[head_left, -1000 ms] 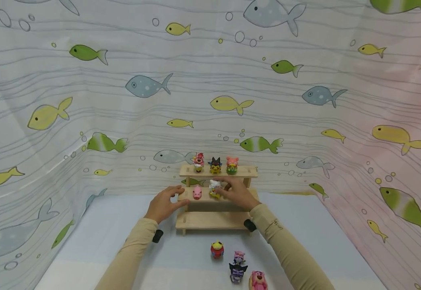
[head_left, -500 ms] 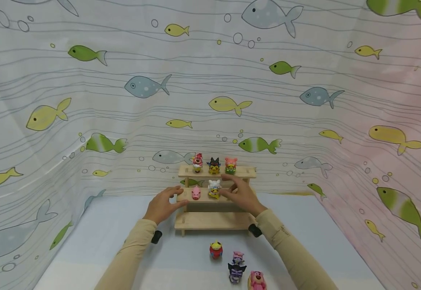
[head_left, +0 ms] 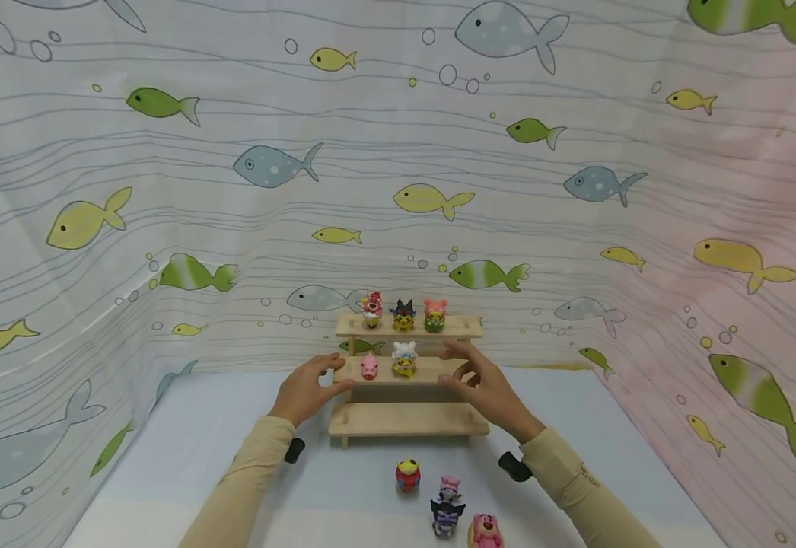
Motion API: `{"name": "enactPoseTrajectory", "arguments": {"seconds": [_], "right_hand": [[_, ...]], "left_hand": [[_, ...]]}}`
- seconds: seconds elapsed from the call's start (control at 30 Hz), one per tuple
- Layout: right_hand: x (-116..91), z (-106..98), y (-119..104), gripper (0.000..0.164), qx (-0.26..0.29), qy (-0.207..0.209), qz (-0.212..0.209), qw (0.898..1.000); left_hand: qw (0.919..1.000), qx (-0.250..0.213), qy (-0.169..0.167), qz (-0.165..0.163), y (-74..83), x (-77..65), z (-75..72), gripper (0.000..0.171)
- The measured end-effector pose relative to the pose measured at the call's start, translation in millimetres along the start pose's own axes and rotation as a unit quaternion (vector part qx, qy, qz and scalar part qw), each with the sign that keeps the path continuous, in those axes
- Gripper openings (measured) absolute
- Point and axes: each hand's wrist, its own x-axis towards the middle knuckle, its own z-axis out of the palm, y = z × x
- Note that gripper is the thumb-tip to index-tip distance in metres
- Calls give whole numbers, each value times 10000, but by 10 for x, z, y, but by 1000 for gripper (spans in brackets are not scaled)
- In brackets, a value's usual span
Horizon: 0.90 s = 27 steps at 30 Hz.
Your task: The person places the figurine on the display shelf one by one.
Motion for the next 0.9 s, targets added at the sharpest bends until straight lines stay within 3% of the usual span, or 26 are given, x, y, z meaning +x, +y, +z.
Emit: {"name": "enactPoseTrajectory", "arguments": {"seconds": [0.23,0.9], "right_hand": [[-306,-67,5,52,-113,-61,-182,9998],[-1098,-190,28,58,-765,-170,-237,9966]], "left_hand": [[10000,-59,-31,-47,4,5,1,61],[9999,-138,76,26,-10,-17,16,60]]}}
